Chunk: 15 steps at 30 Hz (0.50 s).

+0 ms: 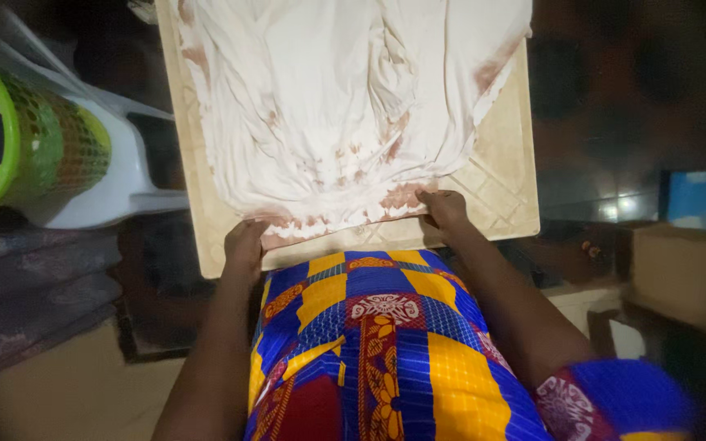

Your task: The person takes a white cloth with brown patterns from a basket, spreads it out on a table, and folds it by hand.

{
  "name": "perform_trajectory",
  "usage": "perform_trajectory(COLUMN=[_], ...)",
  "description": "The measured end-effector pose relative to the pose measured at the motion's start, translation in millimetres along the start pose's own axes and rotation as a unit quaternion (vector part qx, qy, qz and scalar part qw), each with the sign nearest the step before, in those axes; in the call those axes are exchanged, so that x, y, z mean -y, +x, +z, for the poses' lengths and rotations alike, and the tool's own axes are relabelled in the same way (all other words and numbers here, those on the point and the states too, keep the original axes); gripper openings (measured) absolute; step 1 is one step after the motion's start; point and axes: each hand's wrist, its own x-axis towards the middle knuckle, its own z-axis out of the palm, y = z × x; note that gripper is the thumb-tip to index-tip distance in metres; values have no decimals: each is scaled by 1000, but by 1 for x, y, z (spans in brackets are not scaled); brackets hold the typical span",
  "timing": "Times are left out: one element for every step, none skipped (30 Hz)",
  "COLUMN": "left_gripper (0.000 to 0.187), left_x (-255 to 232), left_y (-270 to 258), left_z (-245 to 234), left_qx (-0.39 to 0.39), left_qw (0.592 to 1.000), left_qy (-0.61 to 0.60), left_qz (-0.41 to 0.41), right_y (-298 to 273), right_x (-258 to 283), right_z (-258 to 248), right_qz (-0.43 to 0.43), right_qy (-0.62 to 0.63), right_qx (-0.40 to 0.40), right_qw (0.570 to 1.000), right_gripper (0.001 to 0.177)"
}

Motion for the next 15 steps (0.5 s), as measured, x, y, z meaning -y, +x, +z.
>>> perform_trajectory(left_gripper=[39, 38, 39, 39, 42, 45, 45, 52, 61, 61, 66, 71, 71, 70, 72], left_x=[-3, -6, -11, -16, -25, -37, -46, -58, -71, -83, -95, -106, -118, -131, -140], left_y=[1, 1, 1, -1, -5, -12, -21, -26, -32, -38, -46, -54, -61, -69, -74], left_z=[3, 9, 17, 23, 29, 38, 48, 60, 70, 80, 90, 100, 109, 116, 124], left_qx=[0, -19, -37, -38, -57, -75, -74, -22, 31, 33, 94, 154, 156, 84, 12], left_qw=[1000, 999, 996, 996, 991, 983, 983, 979, 970, 970, 945, 911, 911, 934, 951], left_qy=[0, -41, -81, -80, -123, -165, -165, -204, -242, -241, -310, -377, -376, -343, -309], left_qz=[1, 7, 13, 9, -17, -42, -45, -16, 13, 15, 43, 67, 67, 49, 31], right_y=[-5, -12, -18, -25, -36, -46, -54, -60, -66, -70, -71, -72, -74, -78, -86], right_x=[10, 22, 36, 47, 62, 76, 87, 97, 103, 107, 111, 115, 120, 128, 138], right_z=[-3, -5, -4, -6, -6, -6, -7, -9, -15, -18, -20, -23, -24, -27, -31], right_qz=[22, 58, 90, 122, 148, 142, 134, 131, 85, 40, 37, 29, 21, 20, -13], right_qy=[30, 84, 169, 248, 319, 366, 424, 424, 430, 436, 437, 504, 568, 569, 597], right_qx=[15, 41, 84, 118, 149, 164, 176, 177, 199, 221, 222, 194, 166, 164, 180], right_qw=[999, 994, 978, 954, 924, 905, 878, 878, 876, 872, 871, 841, 806, 805, 782], right_gripper=[34, 31, 29, 29, 31, 33, 34, 34, 40, 45, 45, 30, 15, 15, 8])
